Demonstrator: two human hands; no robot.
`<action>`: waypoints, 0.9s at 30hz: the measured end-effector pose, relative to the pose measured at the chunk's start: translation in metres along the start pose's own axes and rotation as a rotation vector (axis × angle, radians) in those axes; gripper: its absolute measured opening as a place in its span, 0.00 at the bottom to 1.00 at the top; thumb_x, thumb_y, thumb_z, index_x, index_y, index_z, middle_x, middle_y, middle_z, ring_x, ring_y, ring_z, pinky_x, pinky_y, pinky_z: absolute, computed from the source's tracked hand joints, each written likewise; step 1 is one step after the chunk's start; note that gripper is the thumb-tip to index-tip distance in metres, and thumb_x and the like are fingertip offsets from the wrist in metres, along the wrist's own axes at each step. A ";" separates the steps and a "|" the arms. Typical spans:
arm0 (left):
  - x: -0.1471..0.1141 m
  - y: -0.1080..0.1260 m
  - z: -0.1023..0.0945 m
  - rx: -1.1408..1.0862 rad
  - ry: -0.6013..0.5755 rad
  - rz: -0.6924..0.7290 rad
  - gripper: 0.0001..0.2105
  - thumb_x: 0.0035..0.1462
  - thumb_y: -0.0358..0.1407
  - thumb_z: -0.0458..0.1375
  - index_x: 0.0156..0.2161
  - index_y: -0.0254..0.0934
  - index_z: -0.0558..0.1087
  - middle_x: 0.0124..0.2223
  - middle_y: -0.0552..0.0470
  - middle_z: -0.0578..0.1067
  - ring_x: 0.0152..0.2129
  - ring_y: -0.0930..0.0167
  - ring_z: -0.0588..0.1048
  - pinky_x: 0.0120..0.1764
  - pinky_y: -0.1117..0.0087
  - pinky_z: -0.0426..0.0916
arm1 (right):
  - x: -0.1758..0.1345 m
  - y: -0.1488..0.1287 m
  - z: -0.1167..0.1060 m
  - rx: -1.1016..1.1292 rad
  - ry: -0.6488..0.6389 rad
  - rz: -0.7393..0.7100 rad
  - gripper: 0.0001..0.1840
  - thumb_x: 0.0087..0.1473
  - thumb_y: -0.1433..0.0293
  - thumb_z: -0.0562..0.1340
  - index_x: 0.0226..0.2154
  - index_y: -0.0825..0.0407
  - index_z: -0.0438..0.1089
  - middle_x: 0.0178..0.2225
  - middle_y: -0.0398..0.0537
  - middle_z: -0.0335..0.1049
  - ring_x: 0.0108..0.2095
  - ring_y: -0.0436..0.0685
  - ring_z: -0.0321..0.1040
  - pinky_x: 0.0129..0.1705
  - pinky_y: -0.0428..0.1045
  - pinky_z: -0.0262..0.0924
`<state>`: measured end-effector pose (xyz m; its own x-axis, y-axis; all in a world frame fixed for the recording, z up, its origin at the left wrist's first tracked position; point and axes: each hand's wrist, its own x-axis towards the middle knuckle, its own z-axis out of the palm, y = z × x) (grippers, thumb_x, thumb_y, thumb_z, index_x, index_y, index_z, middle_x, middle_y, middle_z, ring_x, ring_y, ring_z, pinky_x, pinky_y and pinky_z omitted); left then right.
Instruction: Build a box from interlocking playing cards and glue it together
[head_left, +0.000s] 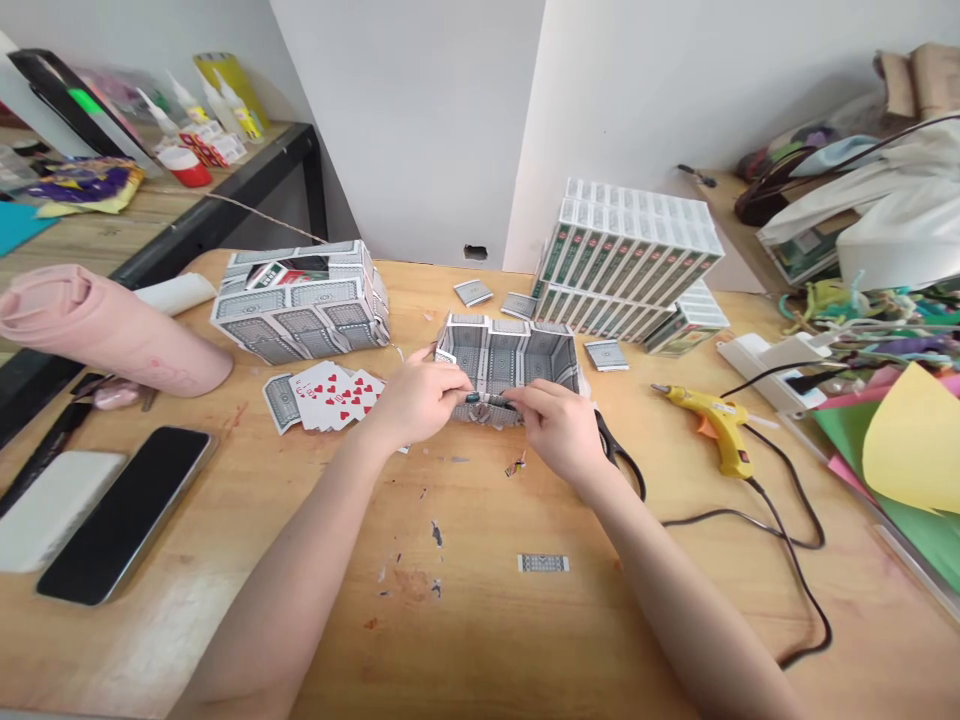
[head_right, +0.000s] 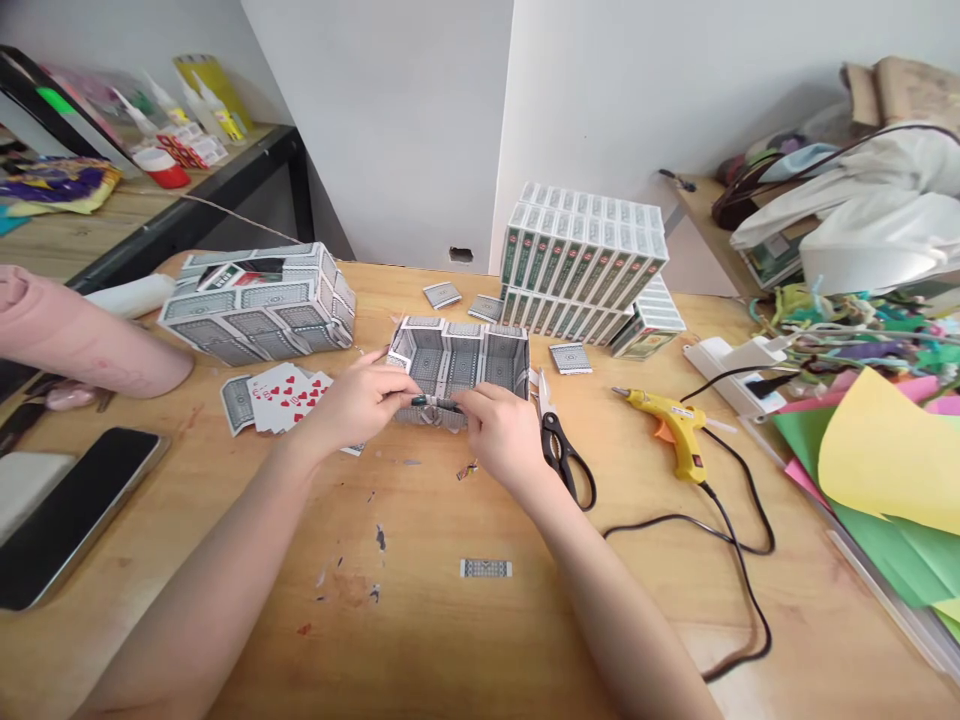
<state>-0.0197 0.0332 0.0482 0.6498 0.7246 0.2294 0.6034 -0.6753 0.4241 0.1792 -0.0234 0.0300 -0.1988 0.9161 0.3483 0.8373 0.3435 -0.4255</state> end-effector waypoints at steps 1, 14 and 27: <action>0.000 0.002 0.001 0.028 0.005 0.009 0.11 0.54 0.27 0.48 0.30 0.39 0.72 0.28 0.58 0.75 0.26 0.74 0.70 0.53 0.59 0.56 | -0.001 0.000 0.002 -0.041 0.011 -0.039 0.16 0.54 0.78 0.51 0.35 0.50 0.73 0.27 0.45 0.70 0.31 0.51 0.66 0.30 0.44 0.54; -0.003 0.019 0.009 0.174 0.012 0.024 0.10 0.52 0.24 0.47 0.24 0.36 0.67 0.26 0.56 0.70 0.30 0.72 0.69 0.50 0.60 0.57 | -0.001 -0.006 0.014 -0.291 0.096 -0.178 0.19 0.48 0.82 0.51 0.35 0.49 0.71 0.24 0.44 0.61 0.28 0.52 0.56 0.27 0.47 0.46; -0.072 -0.018 -0.007 0.214 0.255 -0.475 0.17 0.57 0.39 0.51 0.50 0.38 0.68 0.54 0.46 0.69 0.51 0.62 0.67 0.51 0.59 0.64 | -0.001 -0.003 0.004 0.014 -0.031 0.010 0.13 0.53 0.73 0.53 0.39 0.51 0.69 0.31 0.47 0.70 0.30 0.53 0.67 0.30 0.46 0.58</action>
<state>-0.0809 -0.0061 0.0305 0.1691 0.9473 0.2720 0.8988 -0.2615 0.3519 0.1750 -0.0241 0.0280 -0.2062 0.9254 0.3181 0.8321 0.3369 -0.4406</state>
